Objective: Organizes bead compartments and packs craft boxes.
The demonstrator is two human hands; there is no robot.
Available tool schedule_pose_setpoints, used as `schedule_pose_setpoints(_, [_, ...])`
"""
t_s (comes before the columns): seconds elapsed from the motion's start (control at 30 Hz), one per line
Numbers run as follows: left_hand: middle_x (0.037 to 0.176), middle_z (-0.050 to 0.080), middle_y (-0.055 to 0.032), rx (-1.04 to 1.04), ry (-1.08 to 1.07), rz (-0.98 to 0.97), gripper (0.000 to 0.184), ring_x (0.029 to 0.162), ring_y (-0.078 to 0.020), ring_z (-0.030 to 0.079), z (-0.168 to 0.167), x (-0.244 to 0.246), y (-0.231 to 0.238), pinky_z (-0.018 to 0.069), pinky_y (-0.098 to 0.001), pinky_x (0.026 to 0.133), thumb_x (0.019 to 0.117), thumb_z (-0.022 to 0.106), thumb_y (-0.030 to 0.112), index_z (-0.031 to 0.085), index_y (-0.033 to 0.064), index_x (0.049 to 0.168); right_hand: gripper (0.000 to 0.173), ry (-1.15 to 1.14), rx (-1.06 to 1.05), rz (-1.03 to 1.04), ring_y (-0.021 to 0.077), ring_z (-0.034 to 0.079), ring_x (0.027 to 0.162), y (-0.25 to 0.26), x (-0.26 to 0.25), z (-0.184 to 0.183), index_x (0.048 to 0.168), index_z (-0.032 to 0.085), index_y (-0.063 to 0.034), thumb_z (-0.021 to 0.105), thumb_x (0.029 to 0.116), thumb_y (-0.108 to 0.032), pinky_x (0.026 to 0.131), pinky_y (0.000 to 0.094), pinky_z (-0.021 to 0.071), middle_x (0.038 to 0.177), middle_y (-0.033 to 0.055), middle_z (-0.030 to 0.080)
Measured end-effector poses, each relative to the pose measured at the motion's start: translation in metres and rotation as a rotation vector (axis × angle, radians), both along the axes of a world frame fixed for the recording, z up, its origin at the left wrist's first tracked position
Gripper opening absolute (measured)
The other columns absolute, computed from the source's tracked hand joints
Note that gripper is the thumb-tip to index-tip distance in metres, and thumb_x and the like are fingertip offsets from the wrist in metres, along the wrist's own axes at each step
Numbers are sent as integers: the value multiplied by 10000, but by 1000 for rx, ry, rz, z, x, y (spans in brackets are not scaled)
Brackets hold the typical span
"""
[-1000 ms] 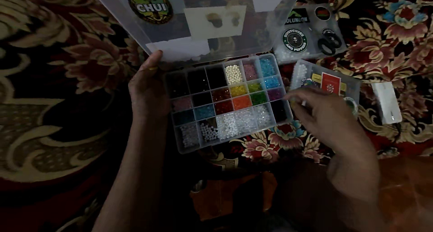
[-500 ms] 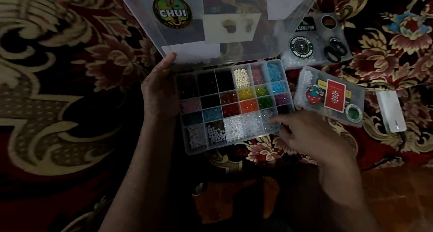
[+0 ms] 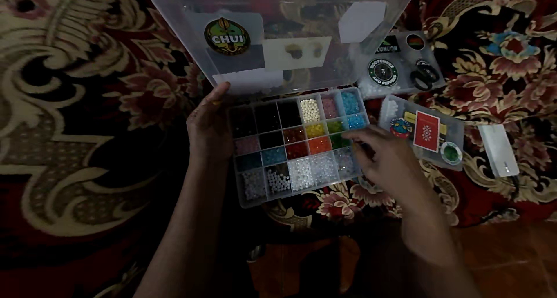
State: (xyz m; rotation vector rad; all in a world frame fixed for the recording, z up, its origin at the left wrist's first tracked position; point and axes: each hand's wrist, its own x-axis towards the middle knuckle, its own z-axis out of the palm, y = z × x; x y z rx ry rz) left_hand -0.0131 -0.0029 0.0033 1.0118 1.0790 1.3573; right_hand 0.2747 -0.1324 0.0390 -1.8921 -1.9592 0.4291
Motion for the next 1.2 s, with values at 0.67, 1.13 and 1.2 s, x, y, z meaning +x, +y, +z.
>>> schedule_pose_setpoints(0.67, [1132,727,19,12,-31,-18,302,1063,-88,673,0,1,0,552,-284,936,1058,448,192,702,90,1186,242,-33,-6,19,244,683,823,9,-12,-15,1066,776,-130,592,935,-41,684,455,586,1015,91,689])
schedule_pose_setpoints(1.13, [1125,731,20,9,-45,-23,295,1060,-86,677,1,0,-1,554,-280,936,1059,452,194,704,101,1181,238,-40,-6,28,236,677,807,10,-11,-16,1061,773,-119,586,932,-49,684,433,581,1001,90,685])
schedule_pose_setpoints(1.2, [1130,732,23,5,-54,-24,290,1068,-85,677,2,1,-2,552,-279,944,1060,455,187,705,102,1180,229,-26,-19,29,242,679,815,10,-11,-16,1059,771,-111,588,936,-47,692,442,582,1005,92,687])
